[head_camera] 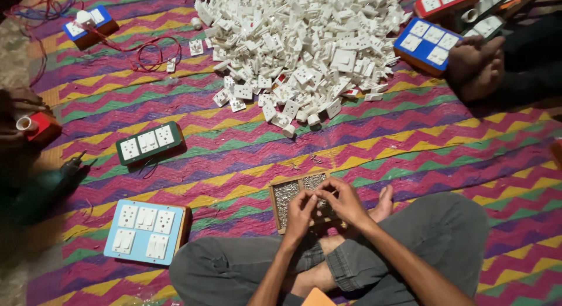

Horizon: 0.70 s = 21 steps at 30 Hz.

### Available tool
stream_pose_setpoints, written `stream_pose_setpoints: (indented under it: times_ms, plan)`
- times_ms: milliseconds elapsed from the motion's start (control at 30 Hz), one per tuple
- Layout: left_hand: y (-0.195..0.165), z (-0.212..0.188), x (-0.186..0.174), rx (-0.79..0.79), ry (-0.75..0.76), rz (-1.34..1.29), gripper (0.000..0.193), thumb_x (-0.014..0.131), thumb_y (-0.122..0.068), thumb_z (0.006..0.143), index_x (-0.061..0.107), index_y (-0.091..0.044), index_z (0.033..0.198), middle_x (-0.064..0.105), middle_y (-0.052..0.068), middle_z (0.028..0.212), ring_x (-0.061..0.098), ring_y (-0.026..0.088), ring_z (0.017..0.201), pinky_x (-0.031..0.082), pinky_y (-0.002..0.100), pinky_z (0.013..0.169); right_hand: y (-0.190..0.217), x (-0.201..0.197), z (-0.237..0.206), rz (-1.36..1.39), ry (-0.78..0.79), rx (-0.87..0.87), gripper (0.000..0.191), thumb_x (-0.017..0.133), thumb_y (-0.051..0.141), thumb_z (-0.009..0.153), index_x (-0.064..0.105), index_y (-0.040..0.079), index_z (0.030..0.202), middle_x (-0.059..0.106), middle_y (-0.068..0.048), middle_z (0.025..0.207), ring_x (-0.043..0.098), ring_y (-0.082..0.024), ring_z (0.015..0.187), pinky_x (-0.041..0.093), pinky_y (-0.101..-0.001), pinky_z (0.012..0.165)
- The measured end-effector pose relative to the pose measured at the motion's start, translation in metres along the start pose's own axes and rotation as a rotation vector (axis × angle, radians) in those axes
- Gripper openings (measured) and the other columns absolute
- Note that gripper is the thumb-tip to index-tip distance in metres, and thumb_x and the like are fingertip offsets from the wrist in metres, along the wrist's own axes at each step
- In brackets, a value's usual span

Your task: The person sits cross-legged on a floor mat and sorts small metal screws from a divided wooden box, picking screws by hand and placing them into the box compartments. Piles of white electrical switch and socket plates and colorful switch boards lie around the work area.

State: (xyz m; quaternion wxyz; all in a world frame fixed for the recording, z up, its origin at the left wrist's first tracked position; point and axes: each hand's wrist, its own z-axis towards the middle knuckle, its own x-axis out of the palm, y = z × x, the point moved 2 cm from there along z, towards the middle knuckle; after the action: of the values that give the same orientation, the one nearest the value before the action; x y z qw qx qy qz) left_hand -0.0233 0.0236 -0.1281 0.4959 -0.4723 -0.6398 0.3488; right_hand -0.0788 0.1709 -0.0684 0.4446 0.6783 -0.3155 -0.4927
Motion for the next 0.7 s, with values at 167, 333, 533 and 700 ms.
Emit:
stream_pose_setpoints:
  times_ms: [167,333,533,700]
  plan:
    - [0.035,-0.022,0.009,-0.12,0.04,-0.302,0.013,0.057,-0.018,0.104,0.059,-0.008,0.095,0.057,-0.001,0.072,0.059,0.009,0.061,0.046,0.023,0.056,0.016,-0.01,-0.034,-0.07,-0.005,-0.074,0.01,0.072,0.009,0.088,0.073,0.002,0.095,0.072,-0.009,0.089,0.073,-0.022,0.083,0.055,-0.0343,0.074]
    - [0.094,-0.021,0.014,-0.058,0.118,-0.612,0.02,0.059,-0.018,0.108,0.054,-0.009,0.09,0.052,-0.003,0.075,0.052,0.009,0.064,0.045,0.024,0.056,0.007,-0.008,-0.055,-0.193,0.0,-0.365,0.016,0.065,-0.002,0.085,0.071,0.0,0.099,0.07,-0.014,0.095,0.069,-0.032,0.092,0.054,-0.0386,0.08]
    - [0.128,-0.027,0.007,-0.07,0.074,-0.422,0.02,0.054,-0.027,0.113,0.057,-0.01,0.105,0.054,-0.004,0.083,0.057,0.007,0.069,0.043,0.022,0.061,-0.032,0.015,-0.071,-0.226,-0.026,-0.264,0.018,0.068,0.004,0.097,0.074,0.003,0.114,0.073,-0.014,0.106,0.071,-0.023,0.095,0.055,-0.0333,0.084]
    - [0.148,-0.017,0.019,-0.022,0.087,-0.368,0.021,0.052,-0.029,0.113,0.058,-0.011,0.104,0.053,-0.005,0.082,0.055,0.005,0.069,0.041,0.021,0.06,-0.095,0.006,-0.072,-0.209,0.005,-0.204,0.014,0.07,0.004,0.1,0.074,0.002,0.113,0.073,-0.011,0.097,0.07,-0.015,0.086,0.055,-0.0298,0.082]
